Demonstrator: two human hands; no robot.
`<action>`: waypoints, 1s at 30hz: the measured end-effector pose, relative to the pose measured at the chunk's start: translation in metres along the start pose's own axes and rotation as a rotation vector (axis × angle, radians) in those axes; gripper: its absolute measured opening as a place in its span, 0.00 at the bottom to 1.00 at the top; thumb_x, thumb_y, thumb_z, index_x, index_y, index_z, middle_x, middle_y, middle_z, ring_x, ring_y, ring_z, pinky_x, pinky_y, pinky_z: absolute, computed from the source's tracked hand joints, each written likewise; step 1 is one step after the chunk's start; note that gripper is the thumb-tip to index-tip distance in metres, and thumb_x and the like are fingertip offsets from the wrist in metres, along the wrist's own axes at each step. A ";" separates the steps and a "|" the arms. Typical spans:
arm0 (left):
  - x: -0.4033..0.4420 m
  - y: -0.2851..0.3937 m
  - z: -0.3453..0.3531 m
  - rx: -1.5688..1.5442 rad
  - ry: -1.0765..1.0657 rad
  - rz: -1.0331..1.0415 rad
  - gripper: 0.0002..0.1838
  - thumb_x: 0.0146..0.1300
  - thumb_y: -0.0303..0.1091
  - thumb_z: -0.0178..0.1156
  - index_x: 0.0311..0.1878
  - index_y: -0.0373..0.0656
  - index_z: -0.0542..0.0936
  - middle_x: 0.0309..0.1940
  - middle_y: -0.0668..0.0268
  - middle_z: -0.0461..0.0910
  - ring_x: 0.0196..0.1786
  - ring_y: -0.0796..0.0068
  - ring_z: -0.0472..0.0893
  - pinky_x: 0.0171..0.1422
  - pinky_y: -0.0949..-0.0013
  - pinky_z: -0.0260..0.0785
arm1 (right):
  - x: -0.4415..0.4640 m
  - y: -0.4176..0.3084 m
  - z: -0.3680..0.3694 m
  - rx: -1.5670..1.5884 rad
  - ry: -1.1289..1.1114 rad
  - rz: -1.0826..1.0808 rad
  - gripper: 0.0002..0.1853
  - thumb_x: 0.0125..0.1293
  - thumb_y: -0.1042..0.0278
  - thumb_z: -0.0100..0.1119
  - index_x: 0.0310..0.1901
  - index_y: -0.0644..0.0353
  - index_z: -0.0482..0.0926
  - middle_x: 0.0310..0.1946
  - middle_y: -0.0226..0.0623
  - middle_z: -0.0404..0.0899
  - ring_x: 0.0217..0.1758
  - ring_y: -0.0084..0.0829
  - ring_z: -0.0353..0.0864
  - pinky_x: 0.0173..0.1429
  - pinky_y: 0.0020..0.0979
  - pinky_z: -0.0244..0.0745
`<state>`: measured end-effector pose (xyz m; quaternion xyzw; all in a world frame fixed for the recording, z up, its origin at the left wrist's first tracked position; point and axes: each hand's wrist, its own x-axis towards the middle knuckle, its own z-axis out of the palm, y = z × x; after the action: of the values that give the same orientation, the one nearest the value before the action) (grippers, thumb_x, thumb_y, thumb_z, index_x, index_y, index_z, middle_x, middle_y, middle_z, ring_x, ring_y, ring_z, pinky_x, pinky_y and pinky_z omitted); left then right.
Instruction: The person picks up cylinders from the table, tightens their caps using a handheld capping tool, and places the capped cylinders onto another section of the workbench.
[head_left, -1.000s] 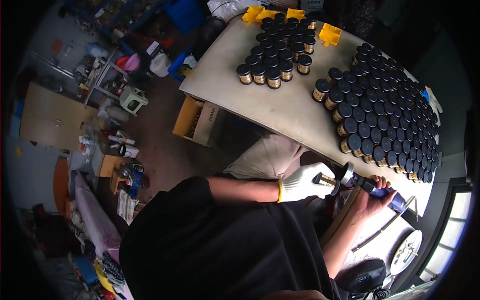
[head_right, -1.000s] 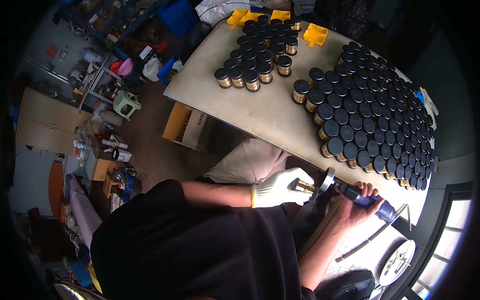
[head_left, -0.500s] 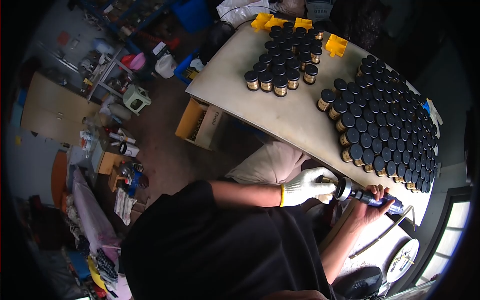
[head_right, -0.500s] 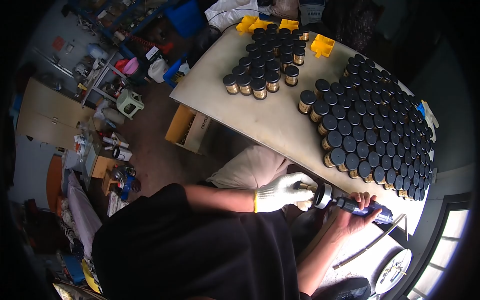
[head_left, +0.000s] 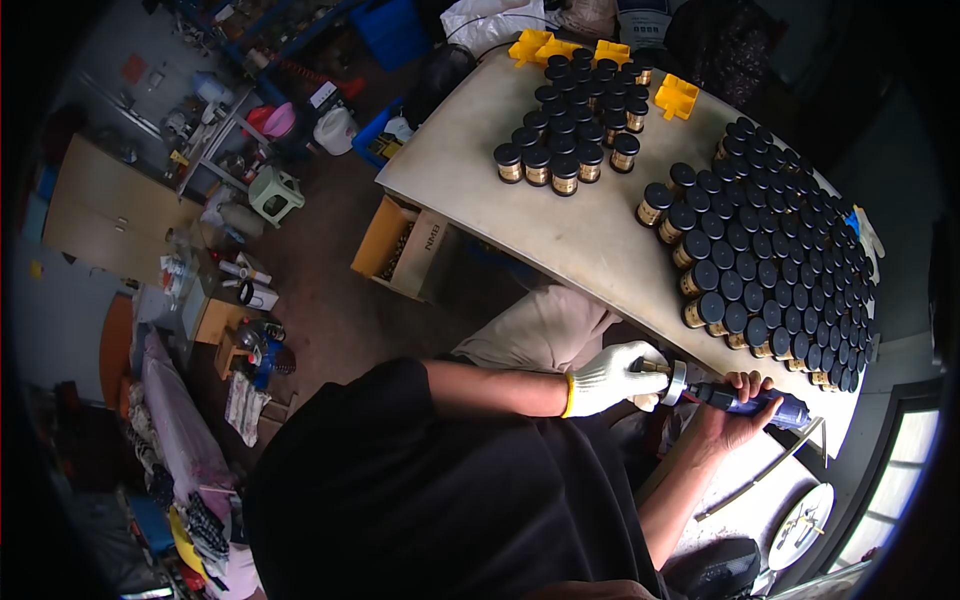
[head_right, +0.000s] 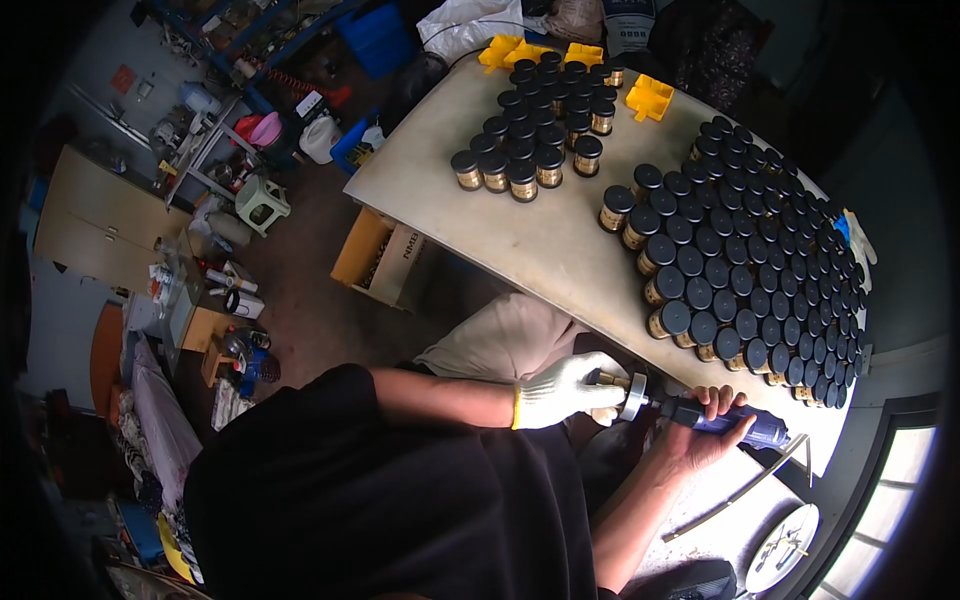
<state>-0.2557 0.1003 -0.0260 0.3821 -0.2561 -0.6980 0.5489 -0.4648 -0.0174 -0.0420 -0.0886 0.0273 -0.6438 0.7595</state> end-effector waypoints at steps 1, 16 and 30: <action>0.000 0.001 0.000 0.000 0.002 0.000 0.15 0.71 0.30 0.64 0.55 0.34 0.75 0.41 0.63 0.81 0.37 0.78 0.82 0.43 0.74 0.78 | 0.000 0.001 0.000 -0.003 -0.010 0.002 0.15 0.74 0.57 0.59 0.47 0.62 0.73 0.29 0.31 0.64 0.27 0.24 0.63 0.45 0.32 0.66; 0.015 0.101 -0.048 1.363 0.476 0.565 0.17 0.59 0.34 0.66 0.51 0.46 0.76 0.39 0.57 0.82 0.39 0.52 0.84 0.43 0.55 0.76 | -0.001 0.002 -0.001 0.032 0.063 -0.007 0.19 0.73 0.56 0.61 0.53 0.64 0.72 0.31 0.32 0.65 0.29 0.25 0.64 0.47 0.33 0.66; 0.128 0.125 -0.095 1.264 0.602 0.685 0.24 0.52 0.47 0.73 0.45 0.41 0.79 0.44 0.53 0.81 0.48 0.48 0.80 0.52 0.51 0.73 | -0.001 0.006 0.003 -0.033 0.064 -0.018 0.21 0.75 0.55 0.59 0.56 0.64 0.73 0.31 0.31 0.64 0.29 0.25 0.63 0.46 0.32 0.66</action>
<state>-0.1205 -0.0504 -0.0156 0.6950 -0.5491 -0.0770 0.4577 -0.4582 -0.0155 -0.0401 -0.0807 0.0611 -0.6526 0.7509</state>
